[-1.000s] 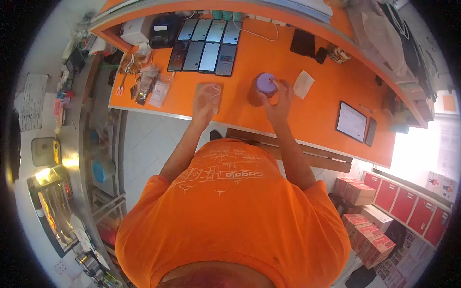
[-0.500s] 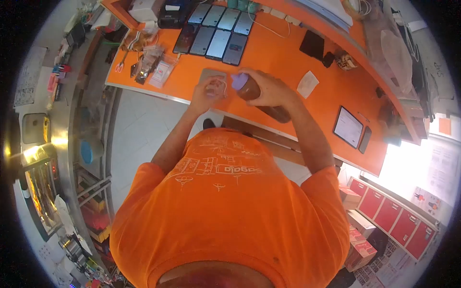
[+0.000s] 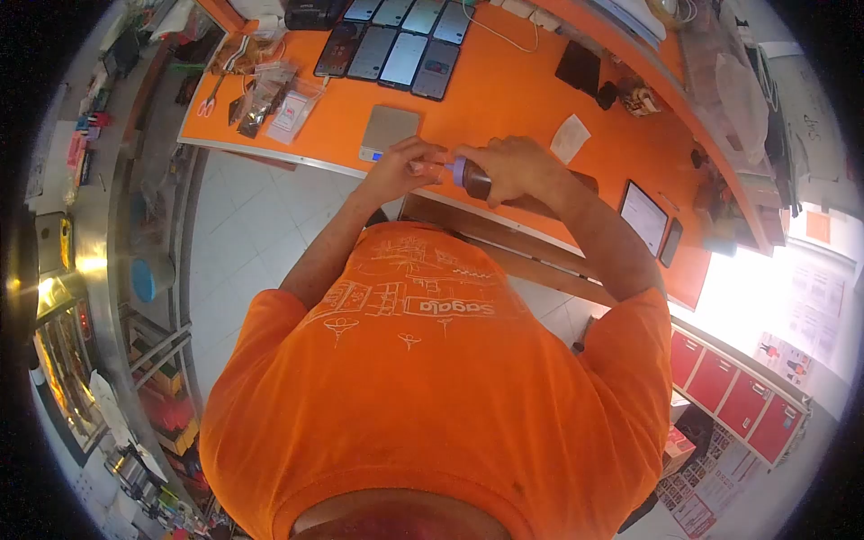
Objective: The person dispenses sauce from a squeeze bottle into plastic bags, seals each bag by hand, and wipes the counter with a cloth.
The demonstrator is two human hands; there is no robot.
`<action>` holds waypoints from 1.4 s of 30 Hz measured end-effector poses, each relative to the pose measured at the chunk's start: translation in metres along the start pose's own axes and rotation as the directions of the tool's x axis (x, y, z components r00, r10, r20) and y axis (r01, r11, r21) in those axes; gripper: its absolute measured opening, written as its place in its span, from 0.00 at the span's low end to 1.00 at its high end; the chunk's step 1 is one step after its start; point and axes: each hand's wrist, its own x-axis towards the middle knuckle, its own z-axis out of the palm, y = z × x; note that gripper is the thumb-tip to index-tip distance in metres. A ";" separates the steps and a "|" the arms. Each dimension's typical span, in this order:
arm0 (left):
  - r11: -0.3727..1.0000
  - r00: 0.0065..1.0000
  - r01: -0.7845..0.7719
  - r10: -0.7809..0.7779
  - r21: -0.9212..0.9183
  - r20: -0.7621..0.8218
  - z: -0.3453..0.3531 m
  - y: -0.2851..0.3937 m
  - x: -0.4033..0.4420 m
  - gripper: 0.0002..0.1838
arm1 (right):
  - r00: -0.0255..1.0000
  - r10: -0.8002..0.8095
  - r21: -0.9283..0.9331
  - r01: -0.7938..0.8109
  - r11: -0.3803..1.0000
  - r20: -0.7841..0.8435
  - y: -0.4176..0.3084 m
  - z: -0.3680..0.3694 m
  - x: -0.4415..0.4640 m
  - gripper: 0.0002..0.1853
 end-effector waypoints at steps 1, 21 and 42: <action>1.000 1.000 0.001 -0.001 0.007 -0.001 -0.001 0.000 0.000 0.23 | 1.000 0.012 -0.011 -0.012 1.000 0.001 -0.004 -0.004 -0.003 0.51; 0.997 0.999 -0.010 0.007 -0.072 -0.041 -0.010 0.004 0.001 0.24 | 0.996 0.031 0.057 -0.027 0.998 -0.083 -0.018 -0.009 -0.006 0.52; 0.949 0.932 0.194 -0.100 0.248 -0.347 -0.043 -0.084 -0.007 0.23 | 0.130 0.547 0.545 0.420 0.725 -0.827 0.052 0.132 0.061 0.55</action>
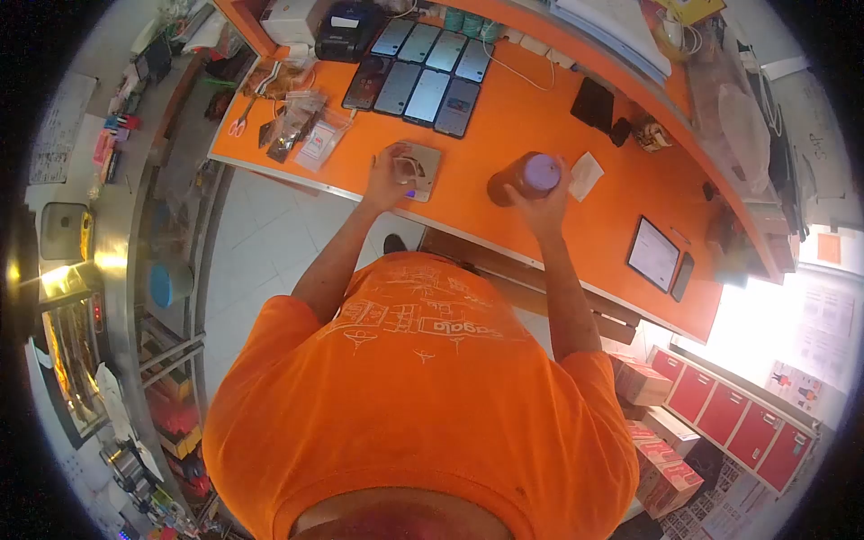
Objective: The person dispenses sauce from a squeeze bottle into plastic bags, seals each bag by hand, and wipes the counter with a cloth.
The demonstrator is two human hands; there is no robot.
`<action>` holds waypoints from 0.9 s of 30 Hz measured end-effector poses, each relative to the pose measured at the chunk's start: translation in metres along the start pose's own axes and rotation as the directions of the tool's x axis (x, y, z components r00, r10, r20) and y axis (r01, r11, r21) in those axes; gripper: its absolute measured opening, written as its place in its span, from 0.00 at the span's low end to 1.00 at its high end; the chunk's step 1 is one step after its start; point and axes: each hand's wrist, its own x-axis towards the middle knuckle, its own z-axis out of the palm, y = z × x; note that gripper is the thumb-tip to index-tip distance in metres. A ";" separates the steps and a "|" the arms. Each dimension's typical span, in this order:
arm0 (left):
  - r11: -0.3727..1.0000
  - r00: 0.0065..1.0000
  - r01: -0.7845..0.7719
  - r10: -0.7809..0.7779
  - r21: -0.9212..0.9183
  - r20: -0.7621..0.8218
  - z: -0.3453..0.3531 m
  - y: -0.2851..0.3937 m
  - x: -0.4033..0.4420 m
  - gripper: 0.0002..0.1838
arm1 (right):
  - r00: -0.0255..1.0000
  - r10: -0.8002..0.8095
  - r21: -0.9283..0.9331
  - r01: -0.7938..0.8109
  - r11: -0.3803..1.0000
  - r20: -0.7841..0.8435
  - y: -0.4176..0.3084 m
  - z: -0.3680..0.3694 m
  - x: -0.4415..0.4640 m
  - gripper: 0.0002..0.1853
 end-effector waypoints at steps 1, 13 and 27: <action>0.998 0.998 -0.044 0.046 -0.040 0.039 -0.003 -0.016 0.002 0.22 | 0.999 0.033 0.032 -0.033 0.999 -0.003 -0.003 -0.004 0.001 0.55; 0.711 0.967 0.131 0.061 -0.691 0.246 -0.041 0.116 0.027 0.10 | 0.942 -0.025 0.071 0.001 0.998 0.334 -0.145 0.036 0.022 0.11; 0.603 0.989 0.145 -0.111 -0.785 0.098 -0.084 0.159 0.001 0.09 | 0.965 -0.027 0.422 -0.090 0.902 0.262 -0.138 0.070 0.017 0.07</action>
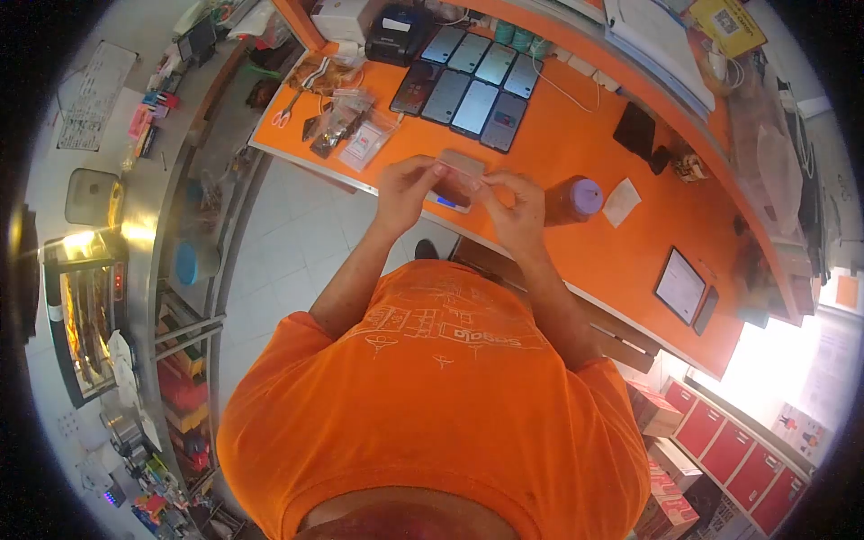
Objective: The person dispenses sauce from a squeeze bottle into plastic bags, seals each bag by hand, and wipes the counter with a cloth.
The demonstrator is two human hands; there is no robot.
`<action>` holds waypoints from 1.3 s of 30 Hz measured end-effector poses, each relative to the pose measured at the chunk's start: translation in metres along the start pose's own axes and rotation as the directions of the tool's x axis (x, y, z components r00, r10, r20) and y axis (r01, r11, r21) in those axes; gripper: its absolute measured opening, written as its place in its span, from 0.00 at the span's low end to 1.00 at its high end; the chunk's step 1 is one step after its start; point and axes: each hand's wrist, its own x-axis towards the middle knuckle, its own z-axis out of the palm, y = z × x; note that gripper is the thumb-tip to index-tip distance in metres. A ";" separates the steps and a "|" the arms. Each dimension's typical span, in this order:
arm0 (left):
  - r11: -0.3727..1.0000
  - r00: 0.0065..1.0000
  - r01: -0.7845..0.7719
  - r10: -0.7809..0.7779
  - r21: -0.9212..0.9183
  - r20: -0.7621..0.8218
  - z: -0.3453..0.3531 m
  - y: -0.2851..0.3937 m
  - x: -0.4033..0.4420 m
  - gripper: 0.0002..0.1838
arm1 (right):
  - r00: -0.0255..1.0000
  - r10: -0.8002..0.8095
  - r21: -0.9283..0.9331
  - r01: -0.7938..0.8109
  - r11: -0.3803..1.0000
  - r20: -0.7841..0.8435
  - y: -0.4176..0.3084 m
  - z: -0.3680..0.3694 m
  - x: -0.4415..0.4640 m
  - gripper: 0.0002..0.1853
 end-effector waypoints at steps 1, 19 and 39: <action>0.990 0.996 -0.084 0.087 0.110 -0.029 0.000 0.000 0.000 0.10 | 1.000 0.001 0.023 -0.001 1.000 0.012 0.001 0.003 0.001 0.07; 0.758 0.800 -0.271 0.520 0.593 -0.299 -0.058 0.003 0.013 0.09 | 0.985 0.025 -0.015 -0.023 1.000 0.168 -0.014 0.106 0.042 0.07; 0.059 0.696 0.144 0.704 0.988 -0.143 -0.315 -0.057 0.078 0.23 | 0.862 0.408 -0.284 -0.328 0.901 0.301 0.097 0.058 -0.048 0.10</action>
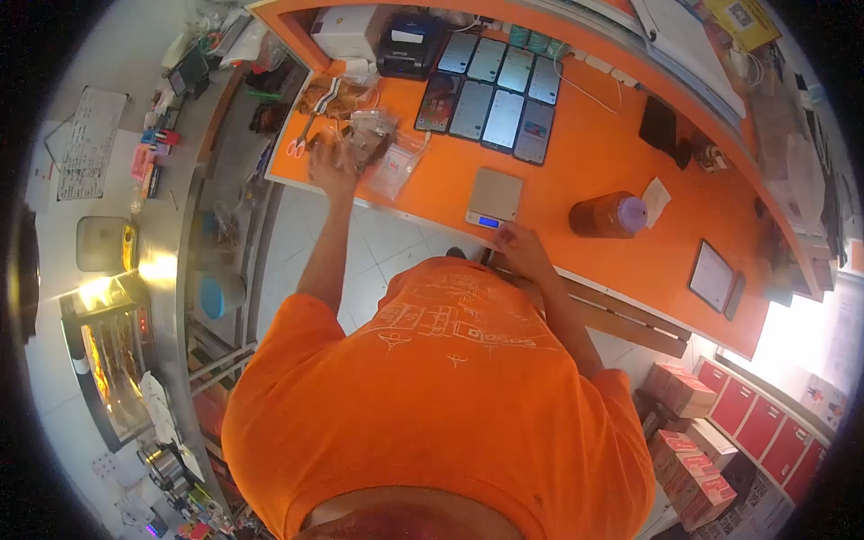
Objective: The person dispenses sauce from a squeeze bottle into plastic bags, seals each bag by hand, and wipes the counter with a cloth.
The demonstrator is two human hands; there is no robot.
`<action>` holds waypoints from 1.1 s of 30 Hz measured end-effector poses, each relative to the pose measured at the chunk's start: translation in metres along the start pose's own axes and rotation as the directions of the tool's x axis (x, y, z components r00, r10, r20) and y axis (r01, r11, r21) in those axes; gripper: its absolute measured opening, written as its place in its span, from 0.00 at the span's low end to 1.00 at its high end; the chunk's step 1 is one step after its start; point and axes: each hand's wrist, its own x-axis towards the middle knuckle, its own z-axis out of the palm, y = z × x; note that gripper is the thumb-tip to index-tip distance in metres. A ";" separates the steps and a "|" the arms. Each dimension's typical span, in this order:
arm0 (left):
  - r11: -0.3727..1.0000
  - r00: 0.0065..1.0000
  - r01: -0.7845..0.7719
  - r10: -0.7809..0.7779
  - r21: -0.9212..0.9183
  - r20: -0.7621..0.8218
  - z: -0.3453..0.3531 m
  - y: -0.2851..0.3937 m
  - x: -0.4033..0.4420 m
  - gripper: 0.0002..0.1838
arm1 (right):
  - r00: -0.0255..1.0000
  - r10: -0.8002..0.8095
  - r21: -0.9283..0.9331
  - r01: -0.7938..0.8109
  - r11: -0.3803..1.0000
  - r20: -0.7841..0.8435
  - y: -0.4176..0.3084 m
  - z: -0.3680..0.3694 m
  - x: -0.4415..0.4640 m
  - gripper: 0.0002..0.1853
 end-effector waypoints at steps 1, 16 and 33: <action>0.998 0.989 0.017 -0.008 -0.064 0.147 0.005 0.008 -0.015 0.28 | 1.000 0.006 -0.010 -0.006 1.000 -0.015 0.009 0.000 -0.007 0.11; 0.985 0.753 0.025 -0.132 0.173 0.645 0.030 0.119 -0.083 0.45 | 0.997 0.026 0.101 -0.018 0.995 -0.071 -0.010 -0.026 -0.046 0.12; 0.704 0.642 -0.054 0.568 -0.708 0.515 -0.090 0.271 -0.074 0.45 | 0.933 -0.359 0.061 0.360 0.931 -0.024 -0.091 -0.105 -0.044 0.13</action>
